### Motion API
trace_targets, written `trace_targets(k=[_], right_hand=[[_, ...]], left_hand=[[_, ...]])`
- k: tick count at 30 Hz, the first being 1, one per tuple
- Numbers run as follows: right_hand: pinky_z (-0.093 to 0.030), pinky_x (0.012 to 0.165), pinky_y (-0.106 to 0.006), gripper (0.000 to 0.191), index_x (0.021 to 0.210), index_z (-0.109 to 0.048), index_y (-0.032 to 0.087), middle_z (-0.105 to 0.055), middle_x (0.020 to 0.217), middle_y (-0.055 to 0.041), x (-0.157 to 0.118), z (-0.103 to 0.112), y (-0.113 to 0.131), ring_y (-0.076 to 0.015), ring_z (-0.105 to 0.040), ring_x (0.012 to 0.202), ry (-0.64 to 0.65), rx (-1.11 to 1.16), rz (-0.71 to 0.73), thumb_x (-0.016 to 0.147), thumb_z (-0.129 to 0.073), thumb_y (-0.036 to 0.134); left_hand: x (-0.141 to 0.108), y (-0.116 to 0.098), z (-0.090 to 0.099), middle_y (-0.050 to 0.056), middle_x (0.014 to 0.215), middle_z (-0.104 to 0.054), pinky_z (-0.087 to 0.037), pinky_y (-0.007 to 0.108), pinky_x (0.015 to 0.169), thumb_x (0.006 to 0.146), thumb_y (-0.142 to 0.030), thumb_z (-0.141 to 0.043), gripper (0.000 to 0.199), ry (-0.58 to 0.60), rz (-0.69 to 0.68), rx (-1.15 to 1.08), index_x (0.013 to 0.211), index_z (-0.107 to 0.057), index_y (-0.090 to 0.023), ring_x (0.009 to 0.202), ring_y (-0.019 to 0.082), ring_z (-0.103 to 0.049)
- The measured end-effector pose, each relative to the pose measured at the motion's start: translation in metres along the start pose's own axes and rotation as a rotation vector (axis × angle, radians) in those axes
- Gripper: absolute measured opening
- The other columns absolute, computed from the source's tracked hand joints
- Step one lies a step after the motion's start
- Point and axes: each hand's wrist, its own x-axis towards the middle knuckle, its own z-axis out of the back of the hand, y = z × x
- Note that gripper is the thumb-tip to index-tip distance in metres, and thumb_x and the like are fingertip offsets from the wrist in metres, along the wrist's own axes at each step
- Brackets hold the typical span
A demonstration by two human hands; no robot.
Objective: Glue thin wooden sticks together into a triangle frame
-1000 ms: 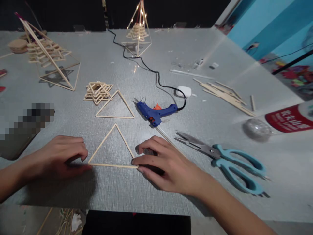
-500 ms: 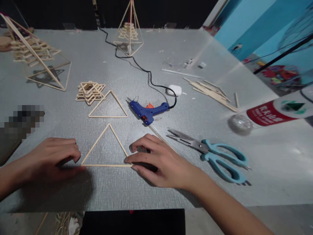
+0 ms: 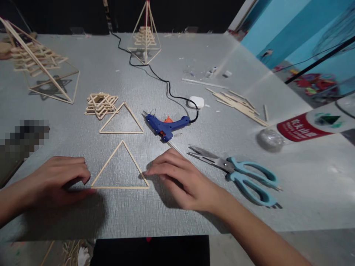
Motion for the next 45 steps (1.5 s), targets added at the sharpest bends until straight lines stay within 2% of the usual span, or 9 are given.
trace_targets(k=[3,10,24,45], right_hand=[[-0.049,0.089,-0.040,0.035,0.124,-0.064,0.019,-0.064,0.109,-0.0076,-0.0002,-0.0010,0.0000,-0.0197,-0.058,0.103,-0.021,-0.045,0.006,0.093,-0.055,0.005],[-0.050,0.091,-0.041,0.030,0.118,-0.067,0.022,-0.064,0.110,-0.0070,0.0030,-0.0053,0.0011,-0.0209,-0.060,0.103,0.059,-0.129,-0.007,0.090,-0.076,0.022],[-0.051,0.087,-0.039,0.029,0.121,-0.066,0.023,-0.063,0.111,-0.0084,0.0009,-0.0076,0.0002,-0.0218,-0.059,0.102,0.092,-0.195,-0.016,0.093,-0.070,0.020],[-0.050,0.088,-0.040,0.024,0.116,-0.068,0.022,-0.064,0.109,-0.0074,0.0051,-0.0069,0.0024,-0.0211,-0.060,0.101,0.079,-0.186,-0.027,0.092,-0.072,0.024]], left_hand=[[0.0000,-0.0003,0.0002,-0.005,0.073,-0.057,-0.032,0.027,0.060,0.095,-0.028,-0.069,0.020,-0.003,0.003,0.004,0.088,-0.051,-0.023,0.064,0.013,-0.050],[-0.0038,0.0008,-0.0011,-0.005,0.075,-0.058,-0.033,0.027,0.061,0.095,-0.029,-0.070,0.019,0.011,0.021,-0.007,0.088,-0.053,-0.023,0.065,0.012,-0.051],[0.0038,-0.0089,0.0052,-0.004,0.072,-0.059,-0.031,0.028,0.059,0.097,-0.032,-0.065,0.019,0.029,0.067,-0.002,0.085,-0.056,-0.022,0.062,0.012,-0.050],[-0.0009,-0.0011,-0.0009,-0.004,0.074,-0.058,-0.032,0.027,0.061,0.096,-0.033,-0.069,0.020,0.016,0.040,0.001,0.088,-0.053,-0.023,0.065,0.013,-0.052]])
